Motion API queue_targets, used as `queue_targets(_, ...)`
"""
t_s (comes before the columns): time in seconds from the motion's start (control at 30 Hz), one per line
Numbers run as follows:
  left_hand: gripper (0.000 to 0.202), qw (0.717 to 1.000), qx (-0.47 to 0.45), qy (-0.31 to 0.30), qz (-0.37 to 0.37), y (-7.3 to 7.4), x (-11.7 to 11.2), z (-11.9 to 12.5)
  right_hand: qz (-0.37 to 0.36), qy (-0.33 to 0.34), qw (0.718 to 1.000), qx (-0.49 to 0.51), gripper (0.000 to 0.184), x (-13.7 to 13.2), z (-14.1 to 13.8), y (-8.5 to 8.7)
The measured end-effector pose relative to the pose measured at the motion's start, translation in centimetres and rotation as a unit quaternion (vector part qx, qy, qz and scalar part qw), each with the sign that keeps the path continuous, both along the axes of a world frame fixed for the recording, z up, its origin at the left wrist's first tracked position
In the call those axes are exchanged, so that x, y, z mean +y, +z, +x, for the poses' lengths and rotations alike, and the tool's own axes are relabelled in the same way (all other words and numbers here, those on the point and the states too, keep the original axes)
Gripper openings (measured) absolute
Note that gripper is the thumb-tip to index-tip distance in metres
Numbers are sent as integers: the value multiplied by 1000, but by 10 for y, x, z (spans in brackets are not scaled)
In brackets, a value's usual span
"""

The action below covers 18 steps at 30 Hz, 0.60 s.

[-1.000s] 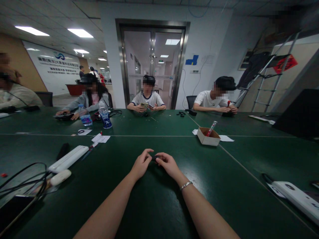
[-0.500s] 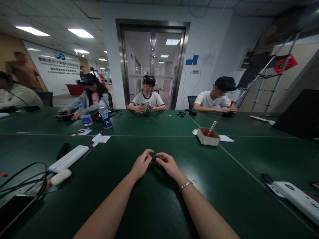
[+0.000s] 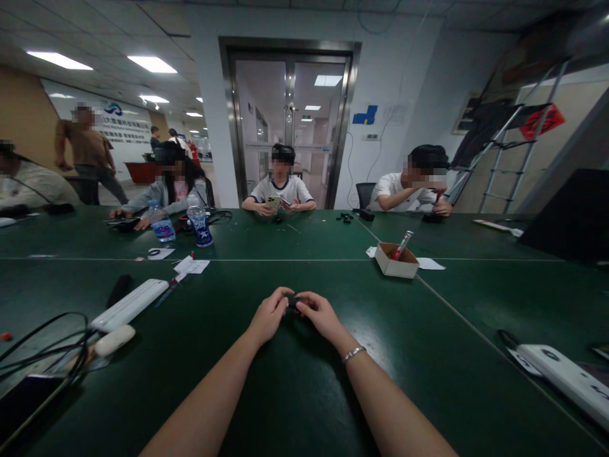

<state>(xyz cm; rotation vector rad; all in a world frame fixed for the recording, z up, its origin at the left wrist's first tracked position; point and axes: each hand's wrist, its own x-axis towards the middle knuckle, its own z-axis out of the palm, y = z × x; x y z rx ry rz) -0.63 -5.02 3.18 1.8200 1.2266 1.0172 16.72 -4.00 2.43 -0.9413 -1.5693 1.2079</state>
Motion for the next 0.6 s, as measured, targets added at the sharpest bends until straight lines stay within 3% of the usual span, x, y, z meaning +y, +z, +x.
queue_targets(0.6,32,999,33,2,9,6,-3,1,6,2,1000,-6,31,-2,1,4)
